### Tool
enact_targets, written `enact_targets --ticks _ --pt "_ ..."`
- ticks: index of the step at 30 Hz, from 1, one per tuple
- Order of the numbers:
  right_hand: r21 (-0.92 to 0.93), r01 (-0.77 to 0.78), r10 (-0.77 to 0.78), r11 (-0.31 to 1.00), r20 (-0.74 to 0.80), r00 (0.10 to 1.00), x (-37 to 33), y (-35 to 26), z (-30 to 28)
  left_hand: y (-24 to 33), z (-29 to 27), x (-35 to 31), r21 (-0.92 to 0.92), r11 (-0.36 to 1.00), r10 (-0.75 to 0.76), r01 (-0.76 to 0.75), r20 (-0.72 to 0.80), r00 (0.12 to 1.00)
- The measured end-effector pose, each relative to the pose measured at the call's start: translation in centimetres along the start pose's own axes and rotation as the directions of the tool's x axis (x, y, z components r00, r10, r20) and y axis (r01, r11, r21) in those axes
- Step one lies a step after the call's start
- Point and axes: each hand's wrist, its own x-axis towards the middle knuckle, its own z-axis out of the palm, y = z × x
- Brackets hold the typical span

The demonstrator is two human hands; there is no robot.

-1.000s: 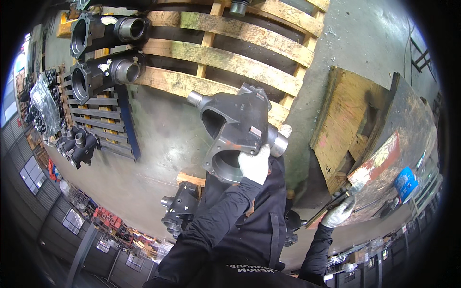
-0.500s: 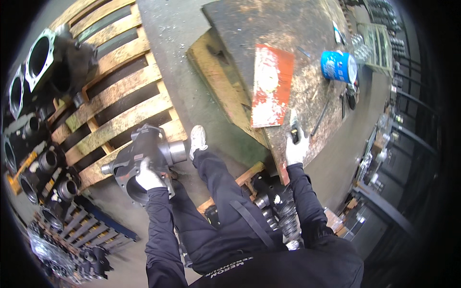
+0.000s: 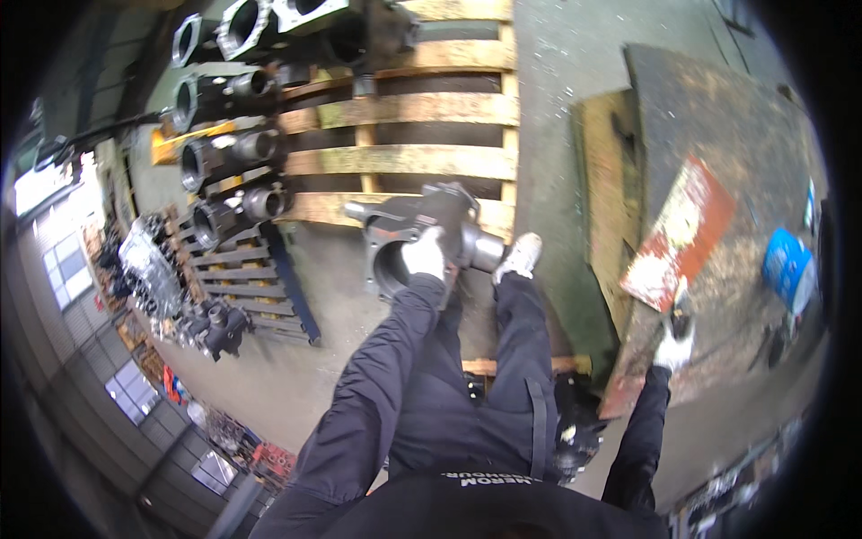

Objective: The person applies a white compound to the surface of a black metal part using a small metal tool. They rotate the part to cover multiple areas, then place it on a wooden pallet with other similar parts. The person repeats the process on another part, applying compound and rotating it before placing it on the pallet.

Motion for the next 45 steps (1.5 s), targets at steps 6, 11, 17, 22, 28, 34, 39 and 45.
enact_targets --ticks 6,11,17,22,28,34,39,45 --pt "0.089 0.342 -0.342 0.935 -0.019 0.94 -7.9 -9.1 0.5 2.9 1.8 -1.5 -0.084 0.996 -0.032 0.032 -0.003 0.999" --pt "0.213 0.454 -0.489 0.865 0.56 0.669 -15.4 -23.2 7.5 3.3 0.9 -2.7 -0.196 0.958 -0.175 0.208 0.173 0.969" --pt "0.197 0.535 -0.421 0.821 0.843 0.335 -20.0 -32.7 17.4 5.5 -0.8 -1.8 0.287 0.948 -0.221 0.135 0.296 0.929" --pt "-0.012 0.591 -0.217 0.807 0.924 0.316 -21.4 -37.0 21.9 7.2 -7.3 -2.4 0.493 0.838 -0.014 -0.233 0.447 0.894" --pt "-0.245 0.694 -0.077 0.677 0.914 0.398 -22.7 -38.6 23.0 6.6 -18.3 -1.1 0.522 0.769 0.299 -0.37 0.218 0.929" --pt "-0.285 0.714 -0.095 0.64 0.892 0.441 -22.2 -39.3 24.0 5.1 -18.5 2.8 0.738 0.613 -0.069 -0.282 0.406 0.911" --pt "-0.303 0.735 -0.097 0.607 0.89 0.446 -22.3 -40.0 24.8 5.2 -17.4 4.2 0.79 0.529 -0.189 -0.312 0.467 0.864" --pt "-0.313 0.823 0.019 0.474 0.938 0.346 -22.2 -41.8 24.6 5.8 -16.1 4.8 0.838 0.465 -0.279 -0.285 0.444 0.851"
